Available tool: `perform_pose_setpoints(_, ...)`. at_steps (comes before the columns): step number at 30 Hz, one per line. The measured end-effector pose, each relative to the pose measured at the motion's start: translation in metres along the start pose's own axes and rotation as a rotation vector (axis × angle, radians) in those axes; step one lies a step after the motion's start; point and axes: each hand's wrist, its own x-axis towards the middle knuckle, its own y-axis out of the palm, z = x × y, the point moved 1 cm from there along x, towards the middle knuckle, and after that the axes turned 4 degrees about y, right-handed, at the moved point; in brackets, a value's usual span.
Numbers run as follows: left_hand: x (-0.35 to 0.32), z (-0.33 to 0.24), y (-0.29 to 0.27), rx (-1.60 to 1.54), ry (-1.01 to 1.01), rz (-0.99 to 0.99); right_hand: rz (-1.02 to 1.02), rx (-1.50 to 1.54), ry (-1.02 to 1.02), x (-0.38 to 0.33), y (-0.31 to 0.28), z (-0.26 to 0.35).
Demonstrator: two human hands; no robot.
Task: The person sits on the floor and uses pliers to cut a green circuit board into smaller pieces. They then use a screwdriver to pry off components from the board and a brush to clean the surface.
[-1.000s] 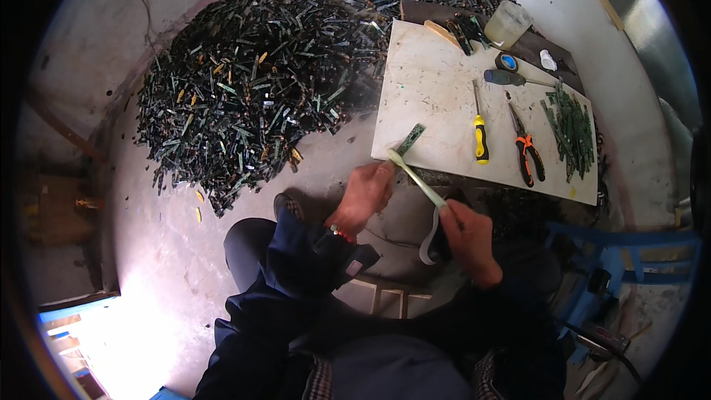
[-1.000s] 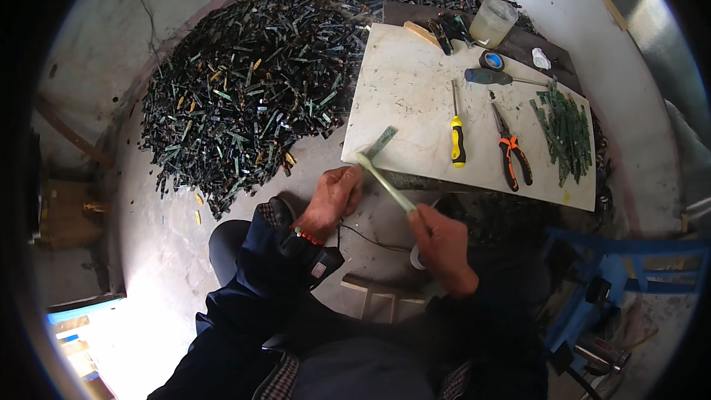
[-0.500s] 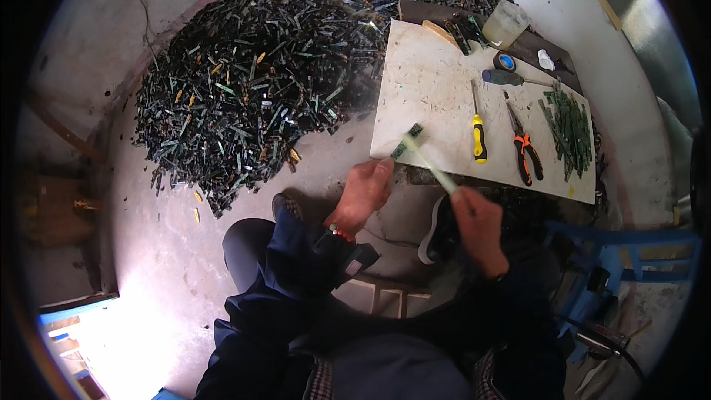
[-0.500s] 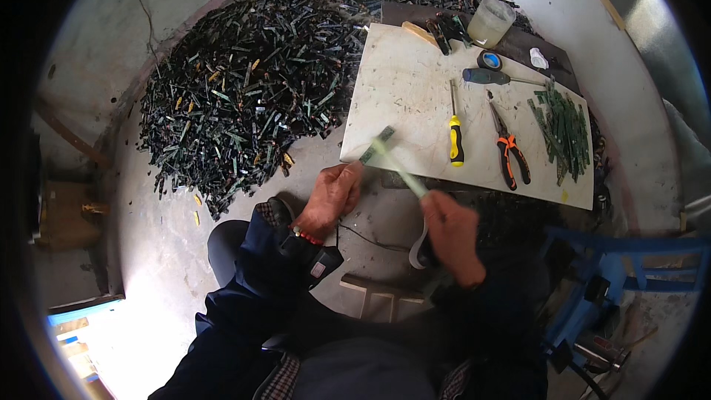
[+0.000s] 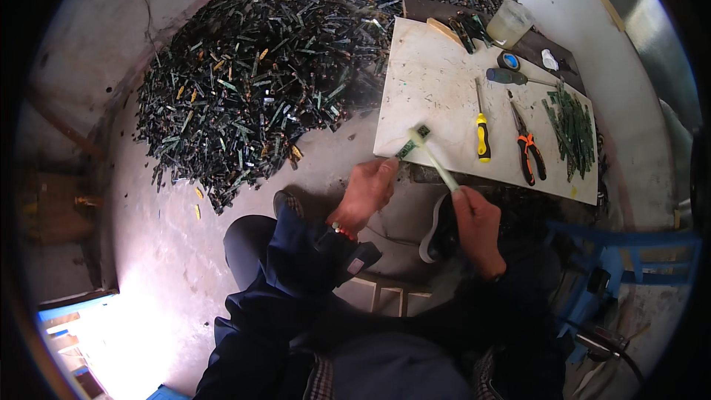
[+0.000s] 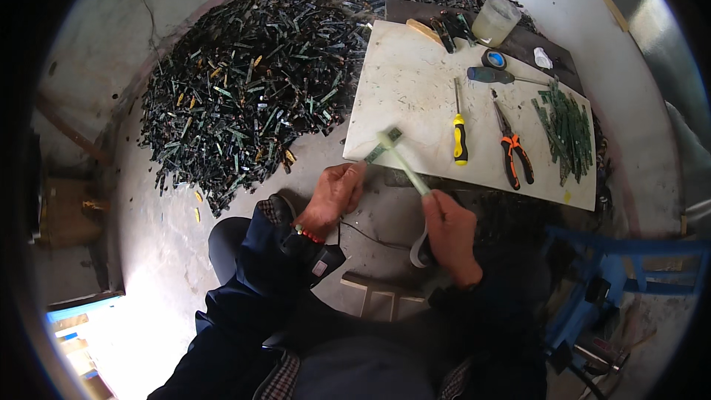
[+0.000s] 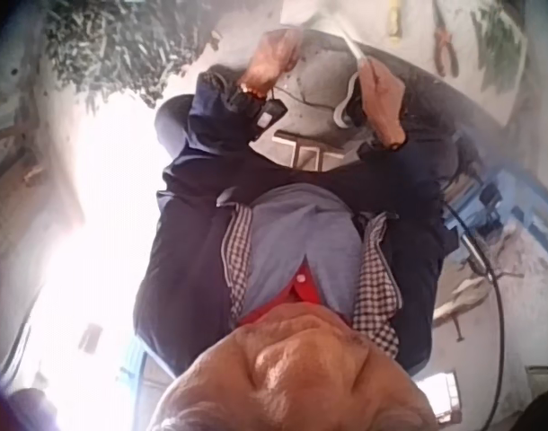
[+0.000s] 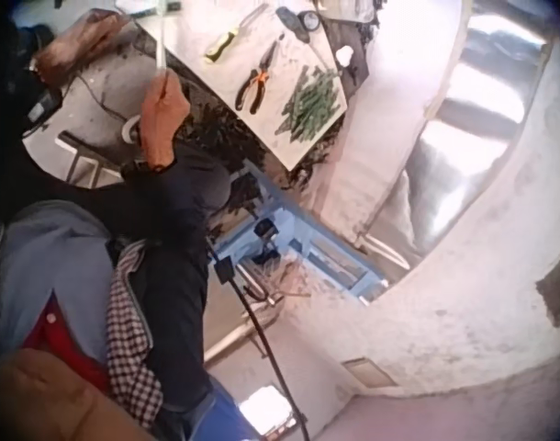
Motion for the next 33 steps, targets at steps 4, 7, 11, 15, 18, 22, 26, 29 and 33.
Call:
perform_pose_setpoints(4,-0.005,0.002,0.000,0.022,-0.012,-0.004,0.027,0.037,0.050,0.003,0.001,0.004)
perform_pose_setpoints(7,-0.004,0.000,0.001,0.002,0.029,-0.001,-0.028,0.090,0.060,0.004,0.000,-0.005)
perform_pose_setpoints(11,-0.003,0.002,0.002,-0.008,-0.047,-0.014,0.047,0.022,0.034,-0.011,0.008,-0.003)
perform_pose_setpoints(15,-0.006,0.005,-0.001,0.003,-0.029,-0.008,0.099,0.106,0.179,0.002,0.000,-0.009)
perform_pose_setpoints(18,0.000,0.002,0.002,-0.030,-0.038,-0.015,0.061,0.061,0.064,-0.016,0.008,0.003)
perform_pose_setpoints(22,-0.002,-0.001,0.000,0.017,-0.041,-0.018,0.070,0.260,0.218,0.010,-0.001,-0.005)
perform_pose_setpoints(26,-0.003,-0.002,0.002,0.010,-0.087,-0.026,0.018,0.121,0.022,-0.021,0.016,-0.007)
perform_pose_setpoints(29,-0.003,-0.004,0.001,0.029,-0.037,-0.015,0.087,0.215,0.275,0.003,0.002,-0.013)
perform_pose_setpoints(33,0.000,-0.001,0.003,-0.001,-0.036,-0.016,0.154,0.017,0.218,-0.015,0.006,-0.006)
